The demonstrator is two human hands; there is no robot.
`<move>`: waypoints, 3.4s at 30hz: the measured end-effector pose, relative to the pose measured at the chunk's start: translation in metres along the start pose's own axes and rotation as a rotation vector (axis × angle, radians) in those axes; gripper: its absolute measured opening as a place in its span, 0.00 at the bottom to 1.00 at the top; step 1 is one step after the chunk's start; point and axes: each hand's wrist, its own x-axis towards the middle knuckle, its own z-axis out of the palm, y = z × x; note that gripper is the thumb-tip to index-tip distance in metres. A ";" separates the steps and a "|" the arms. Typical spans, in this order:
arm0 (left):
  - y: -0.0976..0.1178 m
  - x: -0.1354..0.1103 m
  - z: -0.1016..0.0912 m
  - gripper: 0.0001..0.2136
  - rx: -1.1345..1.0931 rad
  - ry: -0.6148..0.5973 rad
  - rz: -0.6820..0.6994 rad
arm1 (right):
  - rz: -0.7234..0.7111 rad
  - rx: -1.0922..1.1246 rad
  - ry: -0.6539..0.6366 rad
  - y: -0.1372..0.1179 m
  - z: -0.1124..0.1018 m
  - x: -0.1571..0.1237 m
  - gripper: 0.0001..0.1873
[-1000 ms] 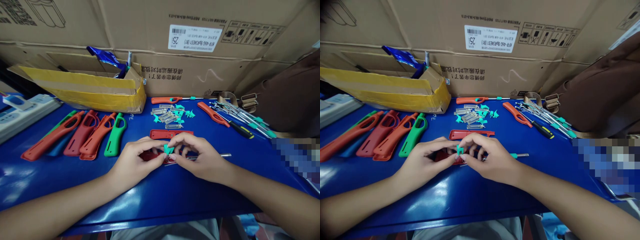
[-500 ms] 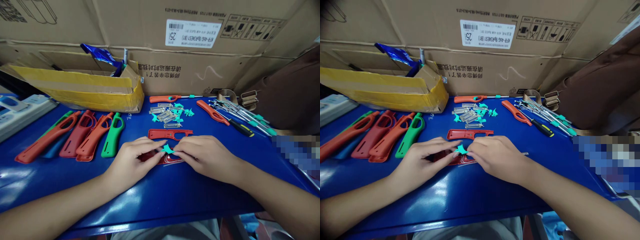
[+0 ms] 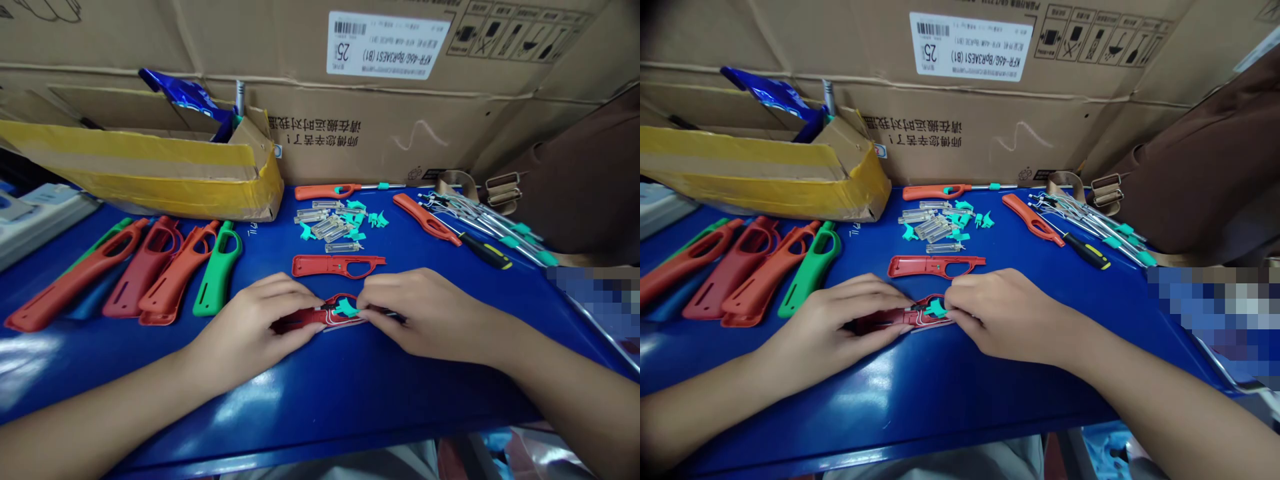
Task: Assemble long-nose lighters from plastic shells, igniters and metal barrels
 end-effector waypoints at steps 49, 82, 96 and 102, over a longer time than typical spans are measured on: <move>0.005 0.002 0.000 0.11 0.025 -0.045 -0.083 | -0.149 -0.012 0.119 0.003 0.015 0.004 0.14; 0.004 0.008 -0.005 0.10 -0.089 0.109 -0.335 | 0.009 0.227 0.144 0.001 0.016 0.010 0.09; 0.008 0.000 -0.006 0.21 0.175 -0.170 0.050 | 0.064 0.310 0.183 0.005 0.011 0.013 0.02; 0.003 0.001 -0.008 0.18 0.285 -0.207 0.110 | 0.061 0.239 0.168 0.003 0.013 0.011 0.03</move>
